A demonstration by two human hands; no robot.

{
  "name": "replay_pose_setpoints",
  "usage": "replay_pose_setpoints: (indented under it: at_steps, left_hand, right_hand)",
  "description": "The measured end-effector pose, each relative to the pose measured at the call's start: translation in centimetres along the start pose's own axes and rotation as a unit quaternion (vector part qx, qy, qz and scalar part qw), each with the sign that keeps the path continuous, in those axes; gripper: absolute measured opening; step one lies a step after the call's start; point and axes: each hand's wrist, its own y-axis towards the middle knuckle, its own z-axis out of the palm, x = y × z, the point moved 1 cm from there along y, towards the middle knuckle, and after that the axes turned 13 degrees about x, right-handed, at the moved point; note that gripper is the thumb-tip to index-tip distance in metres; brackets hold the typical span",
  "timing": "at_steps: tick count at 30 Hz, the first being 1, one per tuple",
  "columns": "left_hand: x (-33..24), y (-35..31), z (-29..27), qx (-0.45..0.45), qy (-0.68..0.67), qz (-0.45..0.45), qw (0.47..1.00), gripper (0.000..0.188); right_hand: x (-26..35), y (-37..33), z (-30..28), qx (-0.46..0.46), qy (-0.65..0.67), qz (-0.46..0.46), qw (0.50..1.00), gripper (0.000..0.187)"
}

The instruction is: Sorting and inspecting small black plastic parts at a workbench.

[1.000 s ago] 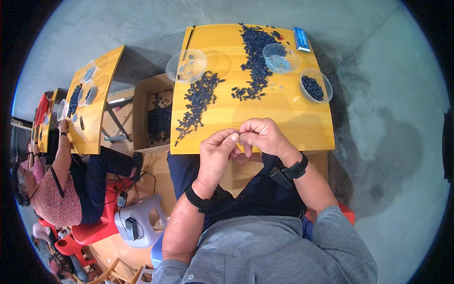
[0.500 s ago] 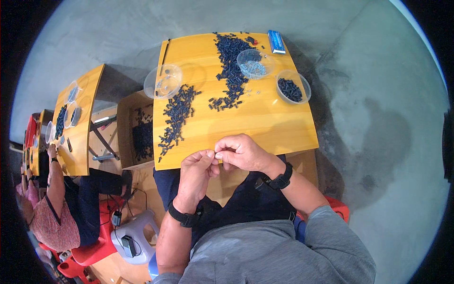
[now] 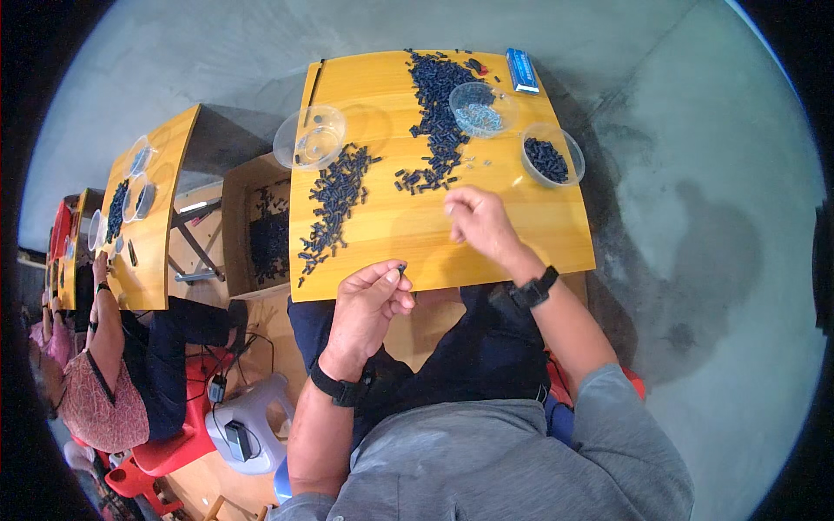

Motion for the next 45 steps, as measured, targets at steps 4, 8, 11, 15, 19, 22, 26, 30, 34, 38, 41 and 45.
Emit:
replay_pose_setpoints:
  at_steps: [4, 8, 11, 15, 19, 22, 26, 30, 34, 38, 41, 45]
  left_hand:
    - [0.2, 0.0, 0.1, 0.014, -0.014, 0.008, 1.0, 0.015]
    - [0.4, -0.1, 0.2, 0.022, -0.035, -0.002, 0.999, 0.015]
    - [0.5, -0.1, 0.0, 0.02, -0.038, -0.011, 0.999, 0.015]
    - [0.6, 0.0, -0.2, 0.025, -0.054, -0.013, 0.998, 0.015]
    - [0.8, 0.4, -0.3, 0.025, -0.047, -0.013, 0.998, 0.016]
    - [0.8, 0.5, -0.3, 0.048, -0.067, 0.005, 0.997, 0.017]
    - [0.9, 0.6, -0.4, 0.058, -0.076, 0.007, 0.995, 0.017]
    - [0.8, 0.5, -0.5, 0.055, -0.078, 0.005, 0.995, 0.017]
    - [1.1, 0.4, -1.0, 0.038, -0.064, -0.014, 0.997, 0.017]
    - [1.2, 0.5, -0.9, 0.026, -0.045, -0.037, 0.998, 0.016]
    - [1.7, 0.6, -1.4, 0.02, -0.016, -0.033, 0.999, 0.015]
    - [1.9, 0.4, -1.6, 0.005, 0.01, -0.038, 0.999, 0.014]
  right_hand:
    - [-4.6, 3.6, -5.1, -0.152, -0.297, -0.047, 0.942, 0.01]
    - [-4.6, 4.8, -6.2, -0.138, -0.376, -0.021, 0.916, 0.011]
    - [-4.5, 5.4, -5.7, -0.144, -0.389, -0.005, 0.91, 0.013]
    - [-4.7, 6.0, -5.0, -0.162, -0.435, -0.027, 0.886, 0.015]
    - [-5.2, 6.6, -5.4, -0.165, -0.458, -0.02, 0.873, 0.016]
    - [-5.1, 7.0, -5.3, -0.173, -0.502, -0.007, 0.847, 0.013]
    - [-5.5, 7.3, -5.4, -0.164, -0.511, 0.003, 0.844, 0.016]
    - [-5.6, 6.8, -5.6, -0.16, -0.468, 0.015, 0.869, 0.014]
    - [-5.5, 6.4, -5.6, -0.155, -0.437, 0.019, 0.886, 0.013]
    - [-5.4, 6.0, -6.0, -0.156, -0.406, 0.006, 0.9, 0.014]
    - [-5.2, 6.2, -5.8, -0.161, -0.392, 0.017, 0.905, 0.015]
    - [-4.6, 6.4, -5.1, -0.16, -0.409, 0.012, 0.898, 0.015]
